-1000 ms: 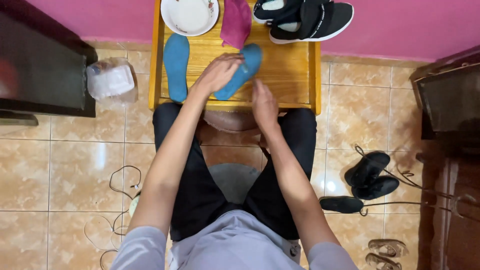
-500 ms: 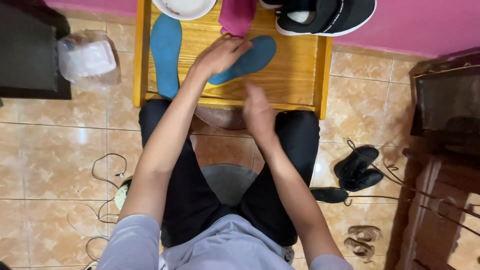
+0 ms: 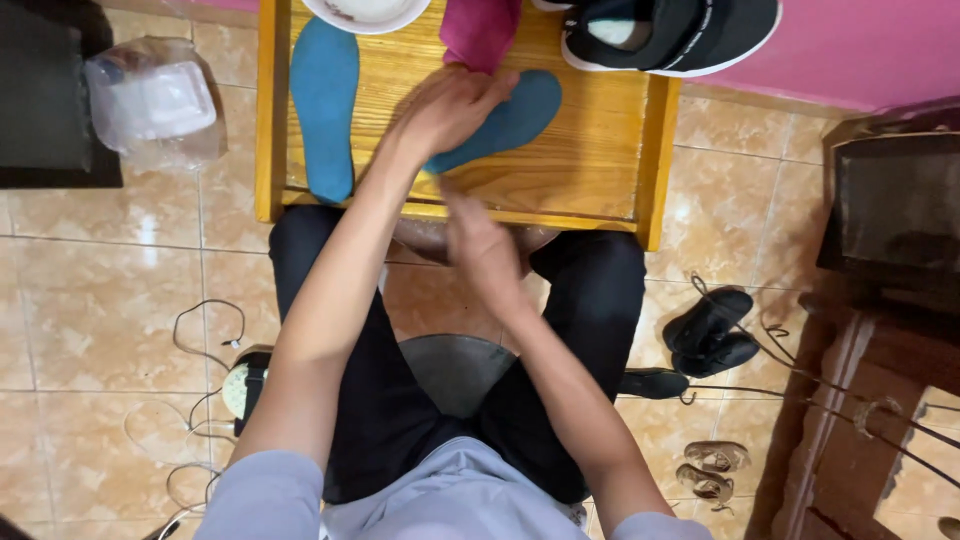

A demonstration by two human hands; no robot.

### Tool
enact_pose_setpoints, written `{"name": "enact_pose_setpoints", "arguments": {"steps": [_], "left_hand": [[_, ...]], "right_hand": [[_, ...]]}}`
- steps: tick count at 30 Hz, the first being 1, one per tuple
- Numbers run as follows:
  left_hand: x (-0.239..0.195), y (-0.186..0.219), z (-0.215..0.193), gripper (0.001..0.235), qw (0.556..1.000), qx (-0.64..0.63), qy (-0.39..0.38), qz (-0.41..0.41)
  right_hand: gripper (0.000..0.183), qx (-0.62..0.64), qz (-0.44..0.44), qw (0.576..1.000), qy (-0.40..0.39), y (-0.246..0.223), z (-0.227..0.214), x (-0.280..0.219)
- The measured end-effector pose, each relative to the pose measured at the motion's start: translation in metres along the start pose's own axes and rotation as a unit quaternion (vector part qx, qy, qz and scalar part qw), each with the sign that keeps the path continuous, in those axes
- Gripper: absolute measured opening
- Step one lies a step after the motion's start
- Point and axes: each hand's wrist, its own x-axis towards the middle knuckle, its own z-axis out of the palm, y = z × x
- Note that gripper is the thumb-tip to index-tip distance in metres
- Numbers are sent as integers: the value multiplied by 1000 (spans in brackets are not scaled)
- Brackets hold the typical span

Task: The person scrubs a blue shoe insole on a wooden table using a toothbrush. They then wipe the insole with a pink cloth and place it on the table next to a black insole.

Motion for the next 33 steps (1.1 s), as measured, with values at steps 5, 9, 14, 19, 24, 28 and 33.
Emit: {"name": "enact_pose_setpoints", "arguments": {"steps": [5, 9, 14, 19, 24, 28, 33], "left_hand": [[5, -2, -1, 56, 999, -33, -2, 32], [21, -37, 15, 38, 974, 37, 46, 219], [28, -57, 17, 33, 985, 7, 9, 171], [20, -32, 9, 42, 990, 2, 10, 142], [8, -30, 17, 52, 973, 57, 78, 211], [30, -63, 29, 52, 931, 130, 127, 317], [47, -67, 52, 39, 942, 230, 111, 220]], "right_hand": [[40, 1, 44, 999, 20, 28, -3, 2], [52, 13, 62, 983, -173, -30, 0, -11], [51, 60, 74, 995, -20, 2, -44, 4], [46, 16, 111, 993, 42, 28, -31, 15], [53, -151, 58, 987, 14, 15, 2, 1], [39, -3, 55, 996, 65, 30, -16, 7], [52, -85, 74, 993, -42, -6, -5, 0]]}}
